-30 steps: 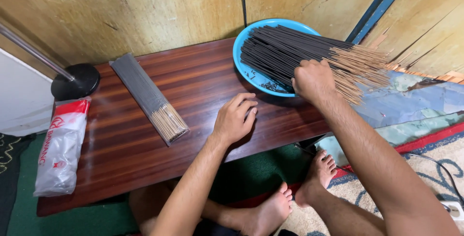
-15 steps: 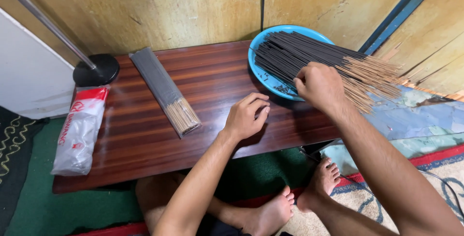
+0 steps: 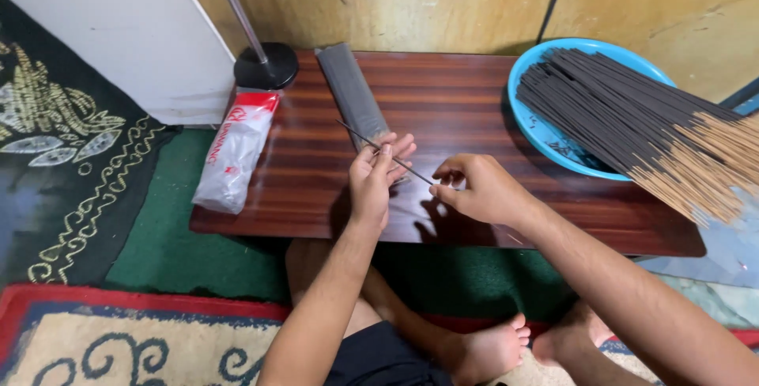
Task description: Wrapping a bundle of incense sticks with a thin string to secure them for packaging.
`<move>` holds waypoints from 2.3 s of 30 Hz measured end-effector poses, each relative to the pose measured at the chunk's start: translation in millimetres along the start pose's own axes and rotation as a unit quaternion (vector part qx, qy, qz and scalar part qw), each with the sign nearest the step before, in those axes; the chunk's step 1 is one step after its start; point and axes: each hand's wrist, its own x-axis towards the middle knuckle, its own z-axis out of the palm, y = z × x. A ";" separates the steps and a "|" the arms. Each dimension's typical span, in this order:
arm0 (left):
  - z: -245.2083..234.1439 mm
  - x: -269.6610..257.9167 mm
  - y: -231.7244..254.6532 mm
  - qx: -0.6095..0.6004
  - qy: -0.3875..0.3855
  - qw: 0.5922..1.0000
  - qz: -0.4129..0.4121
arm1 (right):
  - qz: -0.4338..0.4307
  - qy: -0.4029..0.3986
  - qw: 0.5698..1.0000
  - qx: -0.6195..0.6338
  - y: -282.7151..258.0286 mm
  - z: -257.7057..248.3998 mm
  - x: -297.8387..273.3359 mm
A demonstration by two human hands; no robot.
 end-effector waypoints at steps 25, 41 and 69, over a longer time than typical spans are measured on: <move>-69.1 -22.2 11.4 0.522 0.039 0.789 0.321 | 0.044 -0.122 0.991 -0.038 -33.2 31.6 4.0; -58.3 -28.2 5.7 0.652 0.039 0.664 0.365 | 0.069 -0.149 0.985 -0.056 -29.6 40.9 -9.1; -40.2 -46.0 21.1 0.574 0.067 0.782 0.235 | 0.086 -0.133 0.986 0.051 -37.2 52.9 -0.2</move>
